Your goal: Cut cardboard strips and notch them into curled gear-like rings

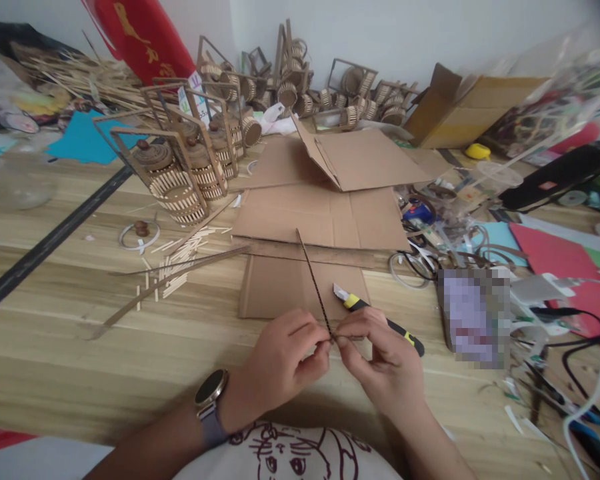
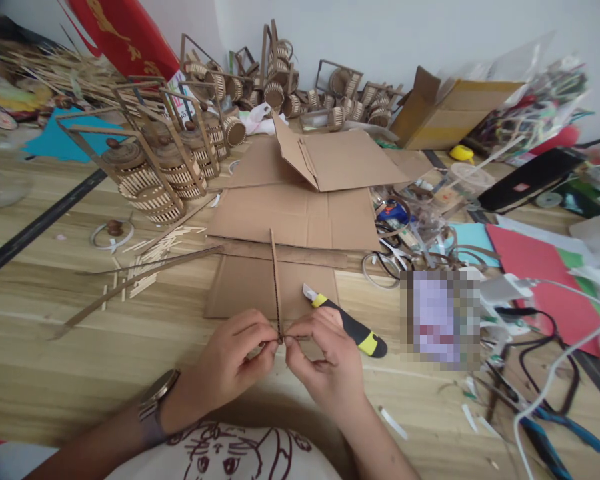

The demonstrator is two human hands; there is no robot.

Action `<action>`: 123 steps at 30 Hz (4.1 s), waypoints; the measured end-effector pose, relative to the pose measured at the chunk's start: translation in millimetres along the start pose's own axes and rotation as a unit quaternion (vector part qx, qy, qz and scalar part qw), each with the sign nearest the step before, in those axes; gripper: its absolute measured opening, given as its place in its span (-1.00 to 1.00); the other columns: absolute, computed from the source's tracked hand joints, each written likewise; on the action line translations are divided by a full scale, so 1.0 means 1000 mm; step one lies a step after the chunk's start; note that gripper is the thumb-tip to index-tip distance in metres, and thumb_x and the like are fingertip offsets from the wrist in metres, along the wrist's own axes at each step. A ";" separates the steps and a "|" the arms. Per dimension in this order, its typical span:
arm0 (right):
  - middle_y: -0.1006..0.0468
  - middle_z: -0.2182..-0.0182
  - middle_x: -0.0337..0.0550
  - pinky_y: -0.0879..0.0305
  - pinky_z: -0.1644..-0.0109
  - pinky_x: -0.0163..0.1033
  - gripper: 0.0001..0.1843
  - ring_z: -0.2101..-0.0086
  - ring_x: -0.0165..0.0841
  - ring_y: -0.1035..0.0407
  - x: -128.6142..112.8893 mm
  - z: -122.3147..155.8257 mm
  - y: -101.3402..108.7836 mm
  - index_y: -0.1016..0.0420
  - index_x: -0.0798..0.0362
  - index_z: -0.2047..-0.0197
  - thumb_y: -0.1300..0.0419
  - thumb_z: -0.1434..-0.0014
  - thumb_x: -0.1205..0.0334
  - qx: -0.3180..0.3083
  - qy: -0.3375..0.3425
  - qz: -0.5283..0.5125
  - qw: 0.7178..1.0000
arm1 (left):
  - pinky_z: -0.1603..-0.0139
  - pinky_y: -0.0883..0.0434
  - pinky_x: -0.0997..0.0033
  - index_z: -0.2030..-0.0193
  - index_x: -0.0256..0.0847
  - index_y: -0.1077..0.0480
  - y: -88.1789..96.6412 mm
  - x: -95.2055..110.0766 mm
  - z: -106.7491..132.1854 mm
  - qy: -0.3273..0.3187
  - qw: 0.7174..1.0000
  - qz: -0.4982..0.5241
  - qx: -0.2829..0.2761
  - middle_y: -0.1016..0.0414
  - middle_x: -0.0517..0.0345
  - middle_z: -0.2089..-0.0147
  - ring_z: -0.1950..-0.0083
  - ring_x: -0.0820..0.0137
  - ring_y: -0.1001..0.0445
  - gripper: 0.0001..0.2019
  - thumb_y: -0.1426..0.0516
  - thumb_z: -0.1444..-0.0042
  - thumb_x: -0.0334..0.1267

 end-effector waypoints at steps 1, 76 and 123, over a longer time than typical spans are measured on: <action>-0.50 0.54 -0.31 -0.34 0.29 -0.17 -0.84 0.49 -0.38 -0.40 0.002 0.000 0.000 -0.39 -0.04 0.40 -0.16 -0.15 0.41 -0.002 -0.007 -0.001 1.000 | 0.30 -0.31 0.45 0.32 -0.22 -0.34 0.000 0.000 0.000 0.000 1.000 0.003 0.000 -0.39 0.15 0.37 0.31 0.41 -0.37 -0.84 0.00 -0.27 -0.43; -0.60 0.30 -0.15 -0.44 0.19 -0.19 -0.86 0.27 -0.32 -0.51 -0.005 0.013 -0.003 -0.44 -0.02 0.17 -0.18 -0.22 0.40 0.051 0.074 0.072 0.993 | 0.24 -0.33 0.35 0.30 -0.20 -0.30 -0.006 -0.009 0.001 0.036 0.998 -0.054 -0.001 -0.39 0.13 0.35 0.28 0.34 -0.37 -0.78 0.07 -0.36 -0.36; -0.60 -0.03 0.02 -0.52 0.06 -0.13 -0.58 0.05 -0.24 -0.55 0.034 0.016 -0.017 -0.25 0.02 -0.26 0.02 -0.36 0.20 -0.212 -0.091 0.062 0.971 | 0.34 -0.34 0.34 0.31 -0.20 -0.39 -0.001 -0.021 0.001 0.045 0.977 -0.200 0.063 -0.46 0.12 0.39 0.34 0.32 -0.39 -0.69 0.09 -0.42 -0.29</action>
Point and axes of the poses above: each hand's wrist, its own z-axis away from the middle knuckle, its own y-axis out of the back of the hand, x = y × z, the point moved 7 cm from there along -z, towards the middle knuckle
